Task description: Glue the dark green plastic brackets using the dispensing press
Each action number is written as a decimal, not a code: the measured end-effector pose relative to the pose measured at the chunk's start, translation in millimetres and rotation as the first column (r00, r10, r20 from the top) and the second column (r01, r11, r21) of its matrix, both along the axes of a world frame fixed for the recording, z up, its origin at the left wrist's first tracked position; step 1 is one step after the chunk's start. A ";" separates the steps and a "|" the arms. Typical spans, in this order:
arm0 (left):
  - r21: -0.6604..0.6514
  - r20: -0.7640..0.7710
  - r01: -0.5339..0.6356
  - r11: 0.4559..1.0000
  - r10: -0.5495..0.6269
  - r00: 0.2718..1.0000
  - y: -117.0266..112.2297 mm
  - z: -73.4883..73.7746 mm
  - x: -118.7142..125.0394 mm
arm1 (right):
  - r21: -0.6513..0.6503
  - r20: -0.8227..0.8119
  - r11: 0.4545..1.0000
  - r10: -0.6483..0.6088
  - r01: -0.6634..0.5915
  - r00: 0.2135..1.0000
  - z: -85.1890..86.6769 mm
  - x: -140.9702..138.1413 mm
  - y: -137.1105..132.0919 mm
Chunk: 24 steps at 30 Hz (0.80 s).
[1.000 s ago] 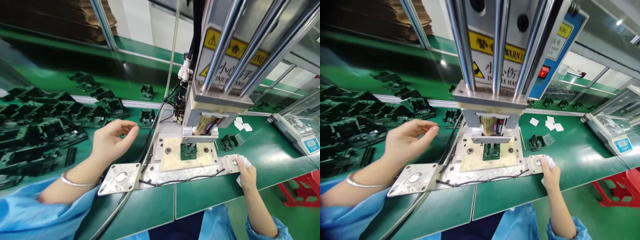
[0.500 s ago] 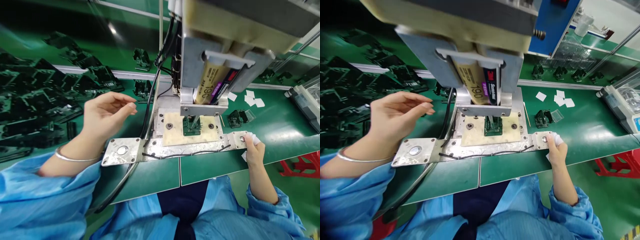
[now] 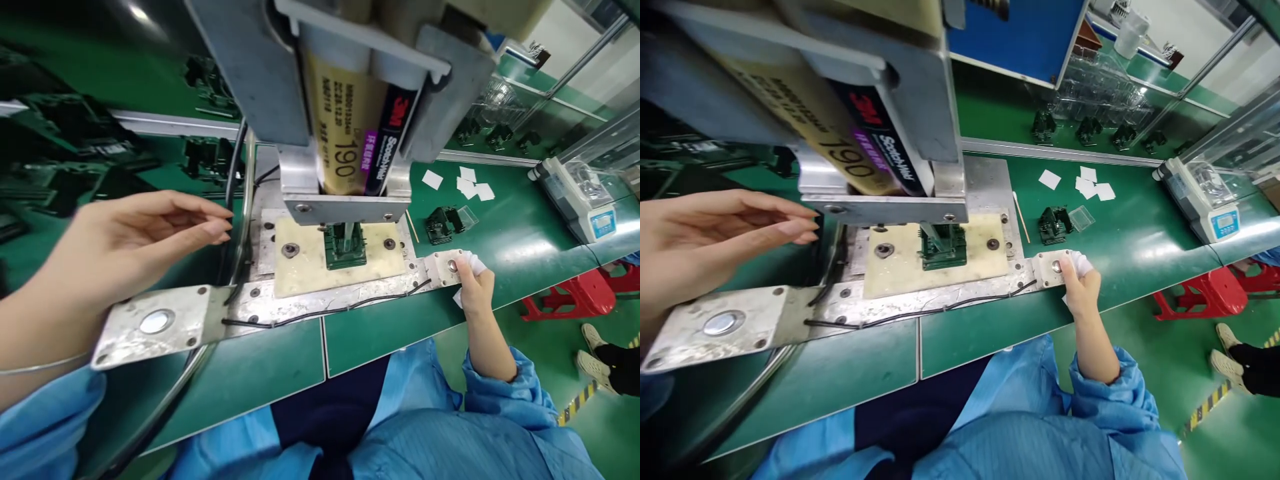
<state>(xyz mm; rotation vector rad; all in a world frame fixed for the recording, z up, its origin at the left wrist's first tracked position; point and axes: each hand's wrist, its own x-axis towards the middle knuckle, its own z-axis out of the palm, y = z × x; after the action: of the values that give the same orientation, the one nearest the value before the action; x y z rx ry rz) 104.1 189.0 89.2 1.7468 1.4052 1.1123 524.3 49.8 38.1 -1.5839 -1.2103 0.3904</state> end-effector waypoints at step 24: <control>-0.044 0.155 0.186 0.982 -0.177 0.972 -3.0 7.7 9.1 | -0.008 0.011 0.988 -0.153 0.153 0.988 14.2 -6.1 -0.9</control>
<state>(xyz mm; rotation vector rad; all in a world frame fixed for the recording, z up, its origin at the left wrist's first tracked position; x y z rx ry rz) 113.3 186.0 96.9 1.6757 1.1508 1.0688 518.3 48.9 52.3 -1.6761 -1.0870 0.2891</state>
